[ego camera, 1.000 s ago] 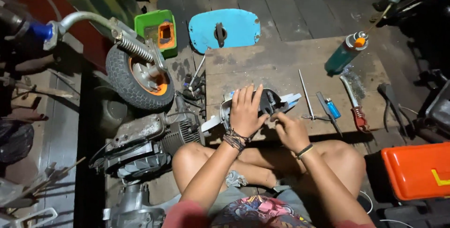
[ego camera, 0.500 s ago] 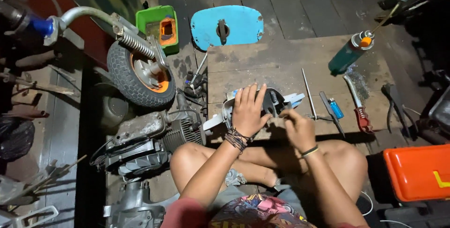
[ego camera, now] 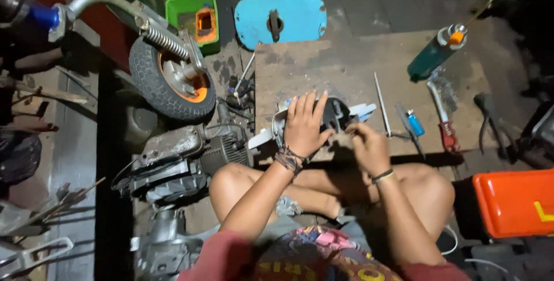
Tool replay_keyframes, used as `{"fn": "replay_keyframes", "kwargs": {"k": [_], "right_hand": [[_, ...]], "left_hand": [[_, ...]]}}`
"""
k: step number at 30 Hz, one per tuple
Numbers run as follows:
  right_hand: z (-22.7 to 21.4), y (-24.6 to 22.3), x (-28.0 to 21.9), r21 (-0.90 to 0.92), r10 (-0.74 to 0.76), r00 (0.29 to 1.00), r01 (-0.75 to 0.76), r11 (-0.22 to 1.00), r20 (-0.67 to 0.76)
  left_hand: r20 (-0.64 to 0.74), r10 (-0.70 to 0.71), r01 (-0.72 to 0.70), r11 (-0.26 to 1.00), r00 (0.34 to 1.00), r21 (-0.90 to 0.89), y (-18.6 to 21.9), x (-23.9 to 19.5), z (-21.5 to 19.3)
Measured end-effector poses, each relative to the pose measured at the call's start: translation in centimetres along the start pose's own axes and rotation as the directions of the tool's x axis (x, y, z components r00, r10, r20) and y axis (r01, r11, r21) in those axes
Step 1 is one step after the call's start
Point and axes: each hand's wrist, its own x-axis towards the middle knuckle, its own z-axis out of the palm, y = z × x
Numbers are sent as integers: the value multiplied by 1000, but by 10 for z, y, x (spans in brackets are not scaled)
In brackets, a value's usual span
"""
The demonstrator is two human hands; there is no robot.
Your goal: The person uses a screwdriver to adjust or assemble motorcycle engine components on a wooden floor.
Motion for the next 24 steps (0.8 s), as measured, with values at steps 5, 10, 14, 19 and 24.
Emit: {"fn": "replay_keyframes", "kwargs": {"k": [5,10,14,19,24], "right_hand": [[14,-1,-2,-142,-3,998,13,990,68],[3,2,-2,-219,43,999,-39,975,15],[-1,-17,-3,-211,36,990,-7,977,134],[0,-2,1,-278,15,994,16,961,108],[-7,-3,4,-308,31,994,2,951,102]], "left_hand": [[-15,10,-10,1000,1000,-4,-7,2,5],[-11,6,-7,999,1000,-37,-2,0,5],[-11,0,0,999,1000,-32,-3,1,8],[4,1,-1,1000,1000,-11,-4,-1,10],[-8,1,-1,1000,1000,2,-1,-2,12]]}}
